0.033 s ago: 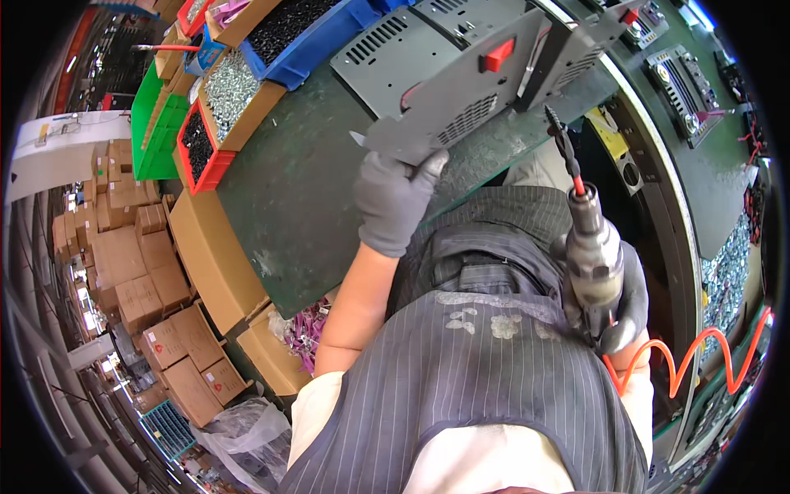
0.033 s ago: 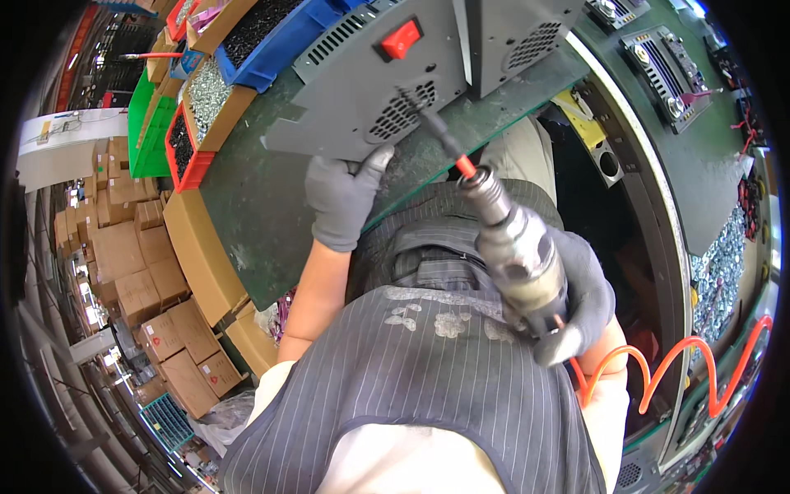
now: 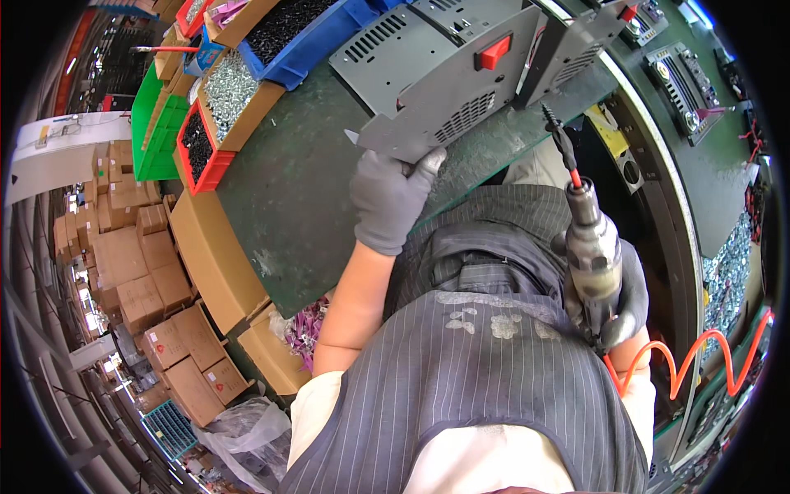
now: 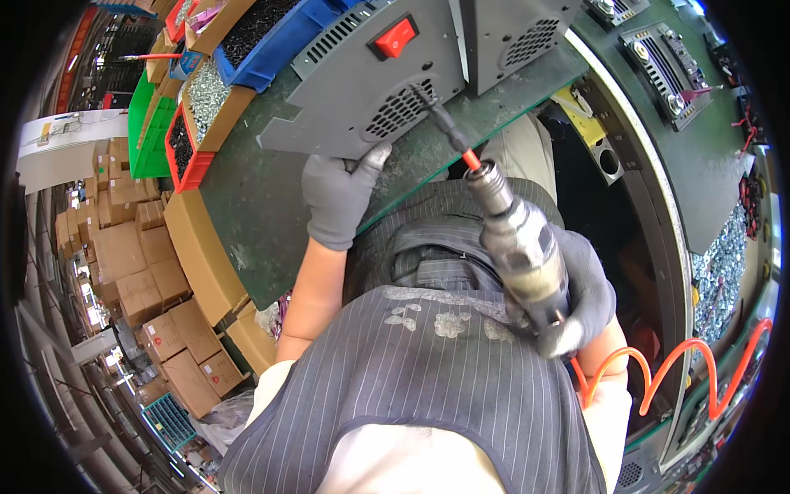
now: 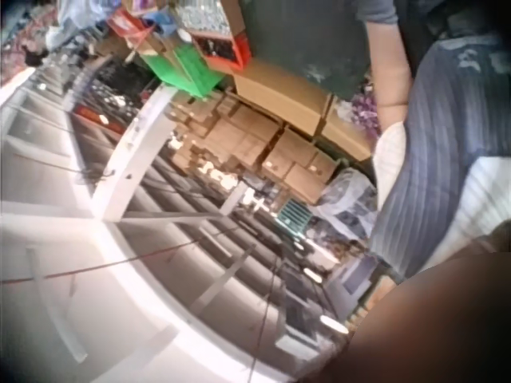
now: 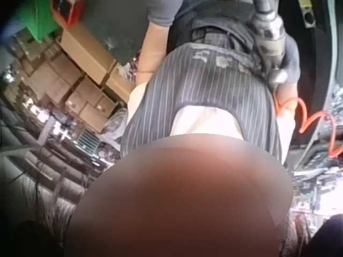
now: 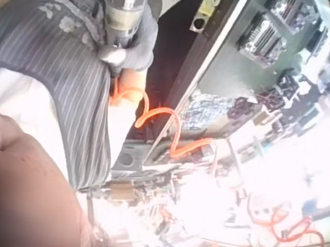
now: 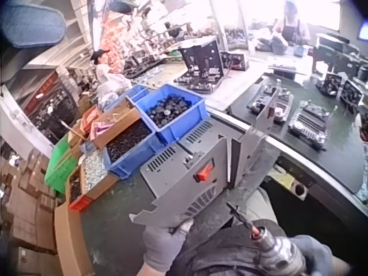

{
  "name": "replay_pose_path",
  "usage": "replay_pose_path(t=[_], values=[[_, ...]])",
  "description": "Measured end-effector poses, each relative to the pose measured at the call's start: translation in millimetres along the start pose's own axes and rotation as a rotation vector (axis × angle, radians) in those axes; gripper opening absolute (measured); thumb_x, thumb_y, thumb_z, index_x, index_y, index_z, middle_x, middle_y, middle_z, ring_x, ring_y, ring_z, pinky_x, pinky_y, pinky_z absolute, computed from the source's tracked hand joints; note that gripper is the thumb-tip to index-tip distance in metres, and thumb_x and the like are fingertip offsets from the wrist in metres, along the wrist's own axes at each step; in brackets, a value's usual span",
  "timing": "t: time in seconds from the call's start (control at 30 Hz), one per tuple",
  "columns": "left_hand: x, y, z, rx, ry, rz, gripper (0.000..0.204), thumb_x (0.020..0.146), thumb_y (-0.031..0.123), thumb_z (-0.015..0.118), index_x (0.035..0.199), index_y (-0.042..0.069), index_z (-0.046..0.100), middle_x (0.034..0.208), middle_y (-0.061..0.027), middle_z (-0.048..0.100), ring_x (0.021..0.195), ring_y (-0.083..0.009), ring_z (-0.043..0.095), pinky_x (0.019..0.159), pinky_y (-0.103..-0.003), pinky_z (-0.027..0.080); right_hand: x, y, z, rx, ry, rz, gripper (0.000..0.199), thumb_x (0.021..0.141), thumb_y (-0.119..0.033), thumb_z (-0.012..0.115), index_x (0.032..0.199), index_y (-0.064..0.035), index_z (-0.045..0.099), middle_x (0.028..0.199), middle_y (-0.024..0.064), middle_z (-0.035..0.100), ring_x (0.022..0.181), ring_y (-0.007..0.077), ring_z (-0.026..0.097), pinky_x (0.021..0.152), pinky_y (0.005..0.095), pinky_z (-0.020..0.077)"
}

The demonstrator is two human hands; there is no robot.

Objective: The recorder is seen assembling a metal chassis by attaching rubber feet and a cooling fan using a power screwdriver.

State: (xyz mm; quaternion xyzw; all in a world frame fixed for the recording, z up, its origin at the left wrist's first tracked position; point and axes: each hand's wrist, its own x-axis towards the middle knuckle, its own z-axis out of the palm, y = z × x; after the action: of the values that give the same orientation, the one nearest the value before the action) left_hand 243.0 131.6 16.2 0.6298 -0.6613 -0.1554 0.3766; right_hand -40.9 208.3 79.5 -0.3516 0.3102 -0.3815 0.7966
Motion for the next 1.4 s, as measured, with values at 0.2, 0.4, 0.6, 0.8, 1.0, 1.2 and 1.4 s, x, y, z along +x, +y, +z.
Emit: replay_pose_path(t=[0.2, 0.4, 0.6, 0.8, 1.0, 1.2, 1.4], values=[[18.4, -2.3, -17.6, 0.172, -0.180, 0.239, 0.030, 0.075, 0.039, 0.071, 0.091, 0.014, 0.070, 0.089, -0.0064, 0.066, 0.081, -0.0259, 0.063, 0.068, -0.036, 0.049, 2.8, 12.1, -6.6, -0.123, 0.078, 0.176, 0.083, 0.047, -0.038, 0.081, 0.110, 0.0062, 0.052, 0.076, 0.0050, 0.059, 0.063, 0.0122, 0.056, 0.059, 0.0227, 0.0439], [26.4, -0.2, -25.7, 0.220, -0.319, 0.316, 0.028, 0.076, 0.037, 0.071, 0.093, 0.015, 0.069, 0.092, -0.0071, 0.067, 0.085, -0.0267, 0.063, 0.070, -0.036, 0.049, 23.5, 23.0, 5.7, -0.182, -0.043, 0.134, 0.076, 0.056, -0.040, 0.081, 0.113, 0.0027, 0.053, 0.088, 0.0043, 0.058, 0.078, 0.0131, 0.054, 0.070, 0.0246, 0.0431], [31.5, -1.6, -25.1, 0.200, -0.315, 0.323, 0.025, 0.073, 0.031, 0.074, 0.089, 0.012, 0.068, 0.088, -0.0053, 0.066, 0.081, -0.0273, 0.063, 0.069, -0.036, 0.049, 32.2, 20.3, 14.1, -0.214, -0.100, 0.147, 0.071, 0.061, -0.034, 0.082, 0.115, 0.0015, 0.053, 0.089, 0.0033, 0.056, 0.081, 0.0138, 0.054, 0.075, 0.0269, 0.0439], [35.1, 1.8, -29.1, 0.130, -0.335, 0.343, 0.026, 0.075, 0.027, 0.074, 0.089, 0.006, 0.069, 0.089, -0.0070, 0.067, 0.081, -0.0253, 0.062, 0.073, -0.035, 0.049, 37.4, 18.2, 27.3, -0.304, -0.052, 0.079, 0.071, 0.061, -0.035, 0.083, 0.115, 0.0009, 0.053, 0.096, 0.0051, 0.056, 0.085, 0.0138, 0.054, 0.077, 0.0270, 0.0437], [33.9, 2.6, -30.5, 0.185, -0.334, 0.400, 0.017, 0.072, 0.025, 0.073, 0.084, 0.014, 0.070, 0.084, -0.0052, 0.064, 0.075, -0.0257, 0.061, 0.065, -0.036, 0.048, 39.9, 10.3, 39.6, -0.091, -0.061, 0.151, 0.068, 0.064, -0.032, 0.081, 0.115, 0.0024, 0.052, 0.096, 0.0046, 0.056, 0.087, 0.0139, 0.054, 0.079, 0.0275, 0.0440], [32.0, -0.8, -28.2, 0.101, -0.419, 0.291, 0.019, 0.077, 0.024, 0.070, 0.088, 0.009, 0.067, 0.082, -0.0057, 0.063, 0.068, -0.0229, 0.059, 0.061, -0.034, 0.047, 38.4, 5.1, 43.3, -0.172, -0.042, 0.117, 0.062, 0.067, -0.027, 0.080, 0.113, 0.0021, 0.052, 0.094, 0.0049, 0.056, 0.085, 0.0115, 0.054, 0.076, 0.0271, 0.0447], [22.4, -23.5, -56.7, -1.507, -0.222, -0.933, 0.017, 0.088, 0.014, 0.053, 0.098, 0.000, 0.052, 0.077, -0.0064, 0.054, 0.056, -0.0104, 0.041, 0.050, -0.022, 0.038, 22.7, 5.0, 24.0, -0.380, -0.049, 0.143, 0.071, 0.062, -0.031, 0.082, 0.117, 0.0008, 0.052, 0.095, 0.0059, 0.059, 0.085, 0.0133, 0.056, 0.078, 0.0282, 0.0458]])
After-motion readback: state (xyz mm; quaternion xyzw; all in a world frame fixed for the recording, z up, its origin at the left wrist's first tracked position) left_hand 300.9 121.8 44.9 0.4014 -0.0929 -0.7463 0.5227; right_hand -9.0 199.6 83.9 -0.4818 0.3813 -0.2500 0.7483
